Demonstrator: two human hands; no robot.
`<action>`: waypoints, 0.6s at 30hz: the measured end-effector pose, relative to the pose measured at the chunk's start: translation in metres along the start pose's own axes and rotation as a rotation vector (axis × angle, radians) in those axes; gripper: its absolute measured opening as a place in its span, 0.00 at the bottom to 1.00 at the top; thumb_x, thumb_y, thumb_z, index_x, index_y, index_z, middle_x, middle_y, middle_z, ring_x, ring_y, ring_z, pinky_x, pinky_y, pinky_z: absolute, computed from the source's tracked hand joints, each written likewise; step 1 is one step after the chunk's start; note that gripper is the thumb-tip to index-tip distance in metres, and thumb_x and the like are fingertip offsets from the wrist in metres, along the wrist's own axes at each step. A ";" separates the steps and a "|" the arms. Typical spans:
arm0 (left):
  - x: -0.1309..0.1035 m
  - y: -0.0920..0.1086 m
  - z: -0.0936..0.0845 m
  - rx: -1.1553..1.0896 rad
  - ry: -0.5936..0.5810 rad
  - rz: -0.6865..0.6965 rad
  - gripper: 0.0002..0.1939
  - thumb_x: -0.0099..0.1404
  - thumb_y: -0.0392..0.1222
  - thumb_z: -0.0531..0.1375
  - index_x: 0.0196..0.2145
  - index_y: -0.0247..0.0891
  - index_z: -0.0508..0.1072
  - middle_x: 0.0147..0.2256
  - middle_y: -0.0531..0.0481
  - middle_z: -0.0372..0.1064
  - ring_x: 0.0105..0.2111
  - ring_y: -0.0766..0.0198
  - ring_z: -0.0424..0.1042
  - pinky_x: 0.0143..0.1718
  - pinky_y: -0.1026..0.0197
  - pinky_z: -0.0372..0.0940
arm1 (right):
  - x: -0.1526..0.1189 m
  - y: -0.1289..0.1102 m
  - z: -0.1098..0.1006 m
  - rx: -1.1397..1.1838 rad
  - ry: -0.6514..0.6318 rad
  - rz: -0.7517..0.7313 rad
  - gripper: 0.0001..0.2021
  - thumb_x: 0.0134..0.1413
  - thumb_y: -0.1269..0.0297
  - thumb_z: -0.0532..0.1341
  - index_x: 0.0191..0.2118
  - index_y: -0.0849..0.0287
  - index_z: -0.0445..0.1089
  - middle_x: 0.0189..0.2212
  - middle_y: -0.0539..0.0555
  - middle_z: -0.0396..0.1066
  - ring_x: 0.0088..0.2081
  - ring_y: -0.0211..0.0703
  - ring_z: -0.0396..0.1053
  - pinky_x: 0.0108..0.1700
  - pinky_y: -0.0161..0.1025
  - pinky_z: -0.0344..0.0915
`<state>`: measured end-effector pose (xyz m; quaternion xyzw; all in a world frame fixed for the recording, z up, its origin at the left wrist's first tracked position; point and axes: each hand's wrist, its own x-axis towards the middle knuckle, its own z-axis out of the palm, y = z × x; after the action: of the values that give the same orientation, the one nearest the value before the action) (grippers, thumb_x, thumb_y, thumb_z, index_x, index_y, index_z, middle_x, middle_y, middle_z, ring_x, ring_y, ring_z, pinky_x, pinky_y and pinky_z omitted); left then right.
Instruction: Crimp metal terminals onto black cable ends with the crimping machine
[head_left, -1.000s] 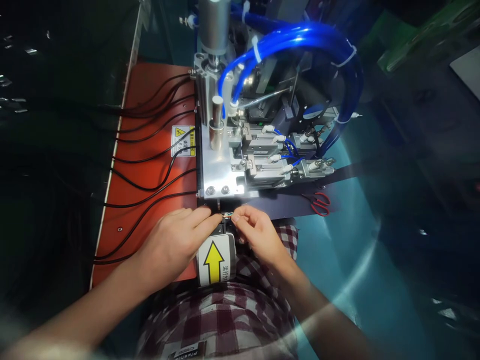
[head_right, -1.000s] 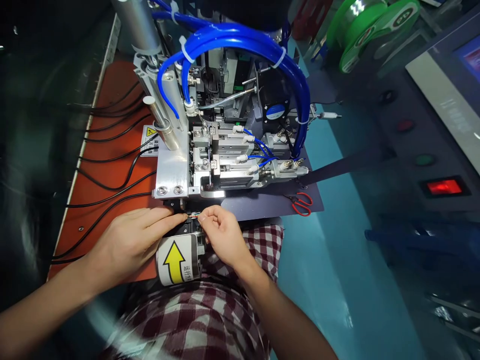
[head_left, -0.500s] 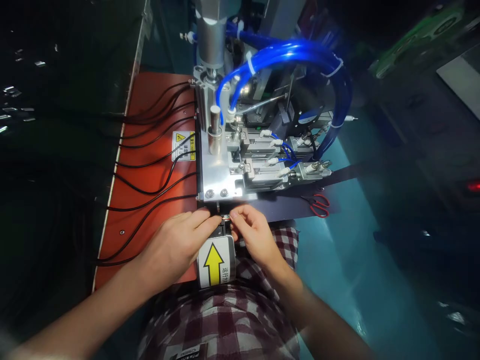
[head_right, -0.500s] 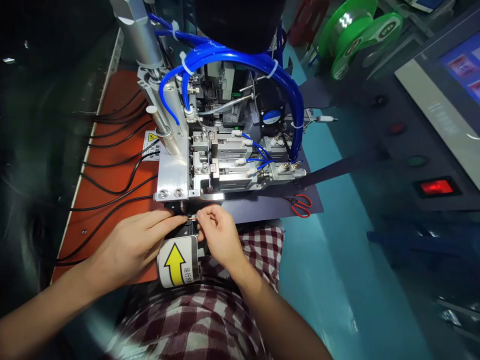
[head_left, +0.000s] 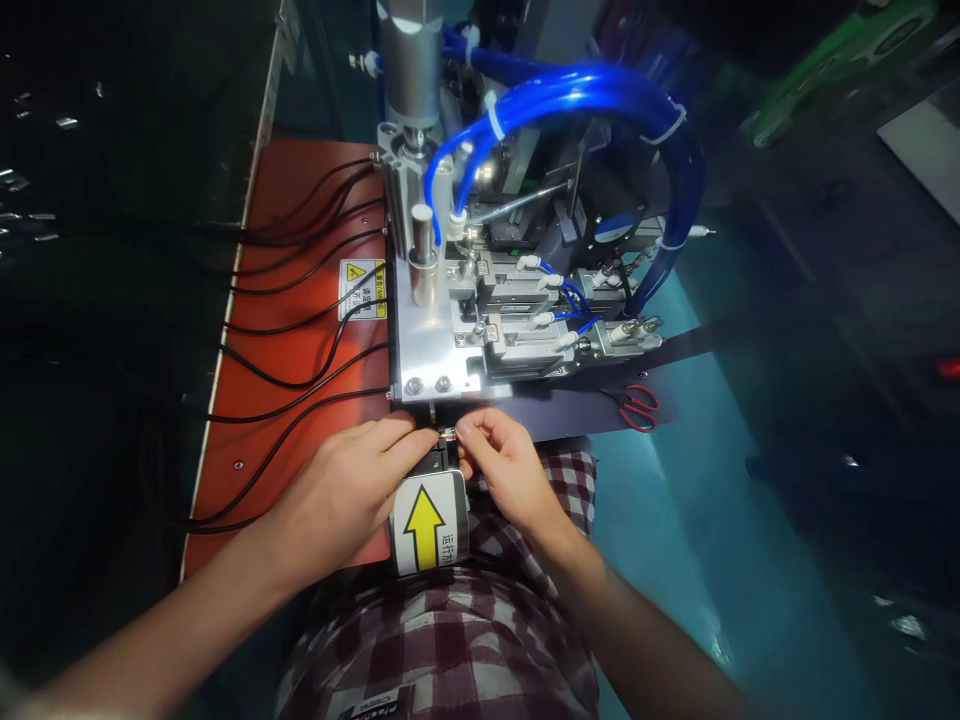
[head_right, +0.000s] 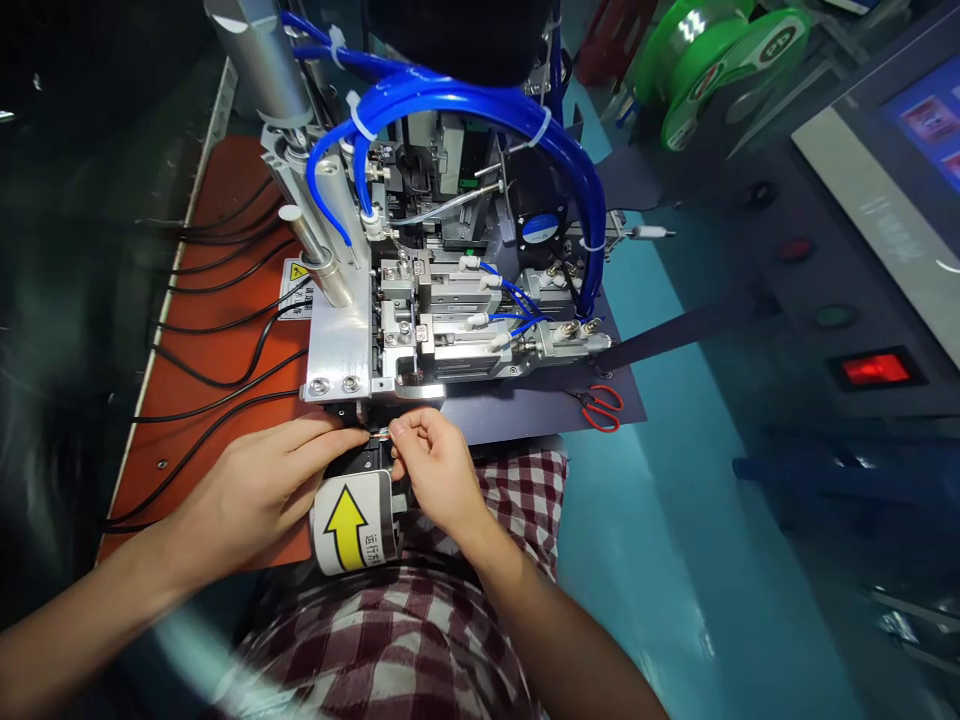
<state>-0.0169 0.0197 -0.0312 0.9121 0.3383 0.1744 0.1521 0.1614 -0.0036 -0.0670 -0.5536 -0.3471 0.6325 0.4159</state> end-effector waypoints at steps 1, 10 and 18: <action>-0.001 0.001 0.000 0.023 0.009 -0.005 0.13 0.65 0.29 0.49 0.41 0.32 0.72 0.33 0.45 0.70 0.29 0.61 0.69 0.28 0.61 0.64 | 0.000 0.000 0.000 0.000 0.001 0.004 0.14 0.53 0.53 0.61 0.29 0.59 0.62 0.20 0.44 0.62 0.21 0.33 0.61 0.26 0.33 0.57; -0.001 0.029 -0.006 0.254 -0.204 -0.194 0.20 0.59 0.25 0.53 0.48 0.31 0.71 0.37 0.42 0.66 0.33 0.54 0.65 0.29 0.55 0.66 | 0.002 0.003 -0.001 0.089 -0.038 0.062 0.17 0.48 0.49 0.63 0.28 0.59 0.63 0.20 0.44 0.63 0.21 0.33 0.61 0.26 0.33 0.58; -0.022 0.045 0.012 0.186 0.019 -0.318 0.22 0.62 0.27 0.51 0.54 0.28 0.66 0.48 0.36 0.61 0.46 0.50 0.61 0.45 0.49 0.66 | 0.003 0.007 -0.002 0.085 -0.069 0.010 0.17 0.48 0.50 0.63 0.29 0.60 0.64 0.20 0.45 0.64 0.21 0.33 0.61 0.26 0.33 0.58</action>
<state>-0.0019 -0.0295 -0.0288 0.8555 0.4945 0.1246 0.0897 0.1625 -0.0035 -0.0750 -0.5151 -0.3313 0.6675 0.4234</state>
